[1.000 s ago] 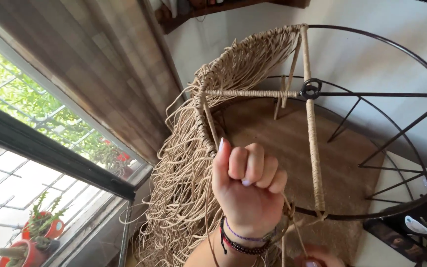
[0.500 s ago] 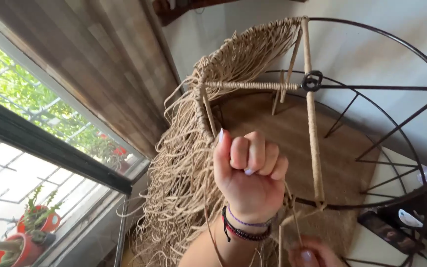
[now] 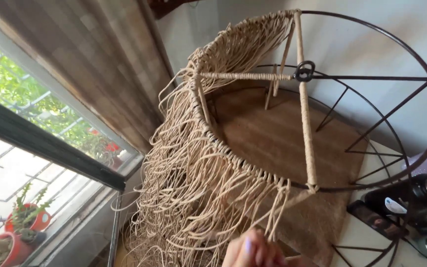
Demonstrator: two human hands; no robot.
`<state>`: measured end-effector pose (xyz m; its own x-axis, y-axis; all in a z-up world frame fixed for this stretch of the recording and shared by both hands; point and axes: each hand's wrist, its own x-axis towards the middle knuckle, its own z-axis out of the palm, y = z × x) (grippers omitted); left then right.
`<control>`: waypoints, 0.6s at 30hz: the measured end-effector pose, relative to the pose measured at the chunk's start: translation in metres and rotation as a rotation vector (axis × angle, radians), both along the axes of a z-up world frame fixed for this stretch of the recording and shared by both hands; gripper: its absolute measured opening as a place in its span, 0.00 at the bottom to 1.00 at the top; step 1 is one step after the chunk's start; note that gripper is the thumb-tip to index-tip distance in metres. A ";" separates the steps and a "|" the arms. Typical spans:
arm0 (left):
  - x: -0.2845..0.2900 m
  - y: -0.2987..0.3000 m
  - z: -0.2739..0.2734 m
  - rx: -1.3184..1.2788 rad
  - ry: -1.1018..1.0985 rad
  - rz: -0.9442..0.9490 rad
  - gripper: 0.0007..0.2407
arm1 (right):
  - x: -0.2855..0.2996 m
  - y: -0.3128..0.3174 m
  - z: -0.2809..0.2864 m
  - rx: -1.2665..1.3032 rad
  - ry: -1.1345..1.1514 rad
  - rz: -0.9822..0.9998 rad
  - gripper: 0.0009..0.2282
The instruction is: The person is weaving and knotting long fiber strands onto a circular metal frame to create a decorative item.
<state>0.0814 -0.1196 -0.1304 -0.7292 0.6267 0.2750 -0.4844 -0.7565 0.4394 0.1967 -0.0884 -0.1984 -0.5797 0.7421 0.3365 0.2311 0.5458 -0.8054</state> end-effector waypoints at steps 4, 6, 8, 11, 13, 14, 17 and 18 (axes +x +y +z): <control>-0.023 0.001 -0.035 -0.398 -0.159 -0.512 0.18 | -0.060 0.070 0.111 0.389 -0.034 -0.074 0.10; -0.026 0.007 -0.049 -0.431 -0.290 -0.616 0.18 | -0.056 0.081 0.162 0.580 -0.051 -0.114 0.09; -0.024 0.009 -0.045 -0.394 -0.159 -0.664 0.17 | -0.016 0.069 0.186 0.770 -0.080 -0.154 0.10; -0.029 0.011 -0.034 -0.531 -0.088 -0.511 0.18 | -0.041 0.098 0.182 0.953 -0.337 -0.111 0.11; -0.036 0.022 -0.053 -0.521 -0.011 -0.492 0.18 | -0.043 0.099 0.182 0.955 -0.340 -0.115 0.10; -0.036 0.026 -0.064 -0.513 0.057 -0.468 0.19 | -0.042 0.099 0.181 0.955 -0.347 -0.110 0.09; -0.045 0.012 -0.041 -0.418 0.280 -0.482 0.17 | -0.043 0.099 0.183 0.941 -0.352 -0.100 0.11; -0.054 -0.002 -0.048 -0.413 0.285 -0.478 0.17 | -0.044 0.098 0.183 0.947 -0.347 -0.102 0.11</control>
